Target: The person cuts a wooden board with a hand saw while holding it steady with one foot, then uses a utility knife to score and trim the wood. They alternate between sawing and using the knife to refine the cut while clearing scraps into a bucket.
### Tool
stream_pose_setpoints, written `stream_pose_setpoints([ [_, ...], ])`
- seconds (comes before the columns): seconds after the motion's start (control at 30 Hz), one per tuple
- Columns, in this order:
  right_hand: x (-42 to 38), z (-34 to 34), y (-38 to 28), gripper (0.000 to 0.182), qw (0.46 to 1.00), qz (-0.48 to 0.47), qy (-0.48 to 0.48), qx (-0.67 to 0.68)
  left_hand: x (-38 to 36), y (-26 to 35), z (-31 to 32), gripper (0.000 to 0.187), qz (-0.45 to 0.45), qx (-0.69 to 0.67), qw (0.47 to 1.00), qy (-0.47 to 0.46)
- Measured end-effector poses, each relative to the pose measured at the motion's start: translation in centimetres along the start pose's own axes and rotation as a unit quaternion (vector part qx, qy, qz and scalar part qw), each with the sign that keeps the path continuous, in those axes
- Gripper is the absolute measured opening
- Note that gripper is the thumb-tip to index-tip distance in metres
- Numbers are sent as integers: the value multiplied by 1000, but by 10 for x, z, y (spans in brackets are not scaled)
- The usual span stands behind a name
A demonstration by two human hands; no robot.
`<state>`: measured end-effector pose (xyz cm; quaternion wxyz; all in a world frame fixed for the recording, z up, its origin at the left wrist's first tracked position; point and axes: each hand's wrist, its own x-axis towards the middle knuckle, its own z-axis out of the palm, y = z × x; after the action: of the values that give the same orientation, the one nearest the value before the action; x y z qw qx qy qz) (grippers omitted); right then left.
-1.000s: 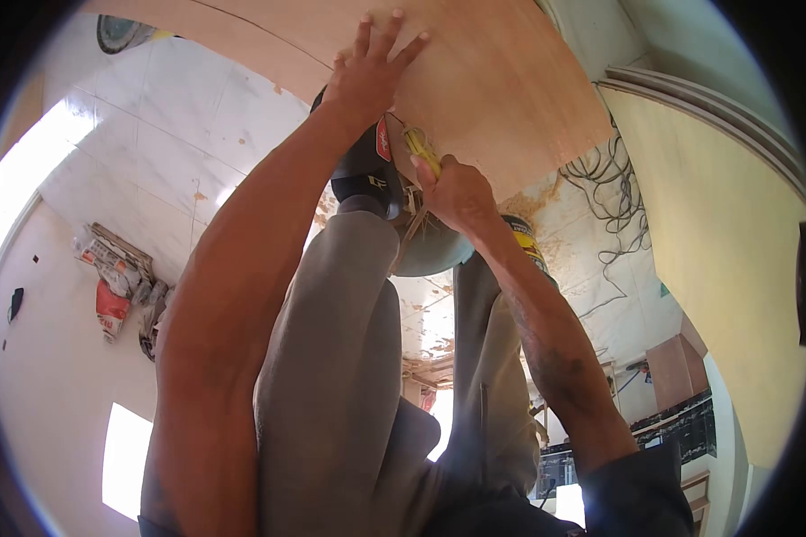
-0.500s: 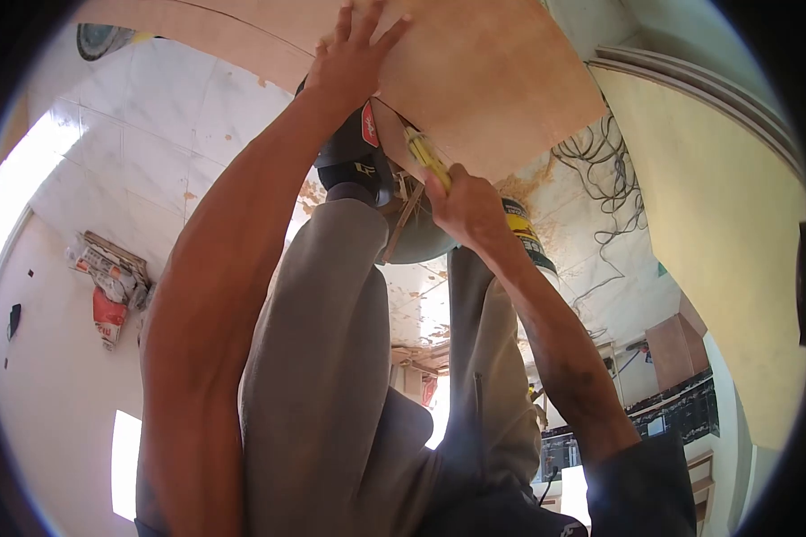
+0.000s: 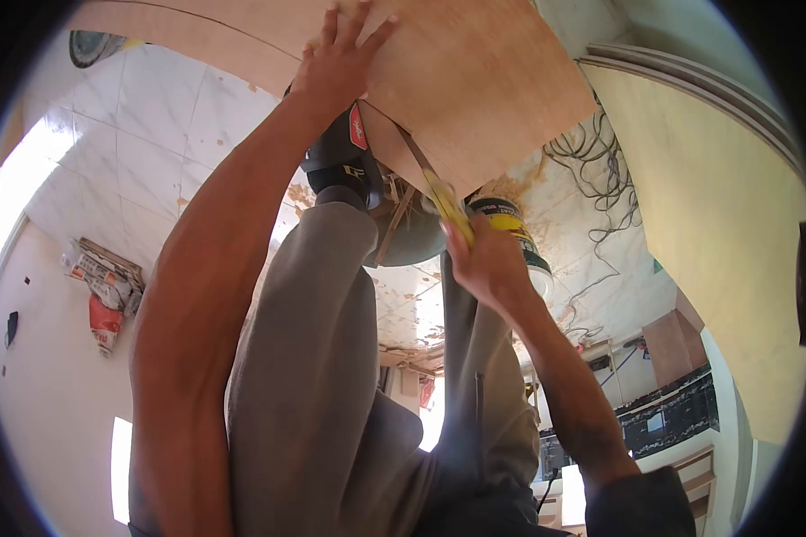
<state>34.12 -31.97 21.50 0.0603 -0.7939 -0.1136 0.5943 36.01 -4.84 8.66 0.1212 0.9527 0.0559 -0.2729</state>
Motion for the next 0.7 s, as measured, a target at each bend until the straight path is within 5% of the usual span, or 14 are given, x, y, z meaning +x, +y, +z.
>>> stream_pose_setpoints([
  [0.13,116,27,-34,53,979,-140,145,18,5,-11,-8,103,-4,-34,999,8],
  [0.2,102,30,-23,53,982,-127,137,8,2,-6,3,103,10,-33,999,23],
  [0.27,52,32,5,60,957,-222,136,-123,-9,2,9,103,6,-44,999,0],
  [0.3,3,3,-3,57,1000,-24,3,-9,1,-3,3,103,-2,-41,999,9],
  [0.33,-43,4,17,50,999,-31,24,-10,2,1,-17,104,-16,-76,996,-51],
  [0.47,-130,-17,35,46,999,-34,7,18,1,0,-3,107,-6,-40,999,-13],
  [0.57,-21,1,19,52,998,-36,46,31,1,0,-3,108,-7,-31,999,-18],
  [0.7,114,35,-15,57,970,-170,171,6,3,-6,-14,107,-6,-40,999,-28],
])
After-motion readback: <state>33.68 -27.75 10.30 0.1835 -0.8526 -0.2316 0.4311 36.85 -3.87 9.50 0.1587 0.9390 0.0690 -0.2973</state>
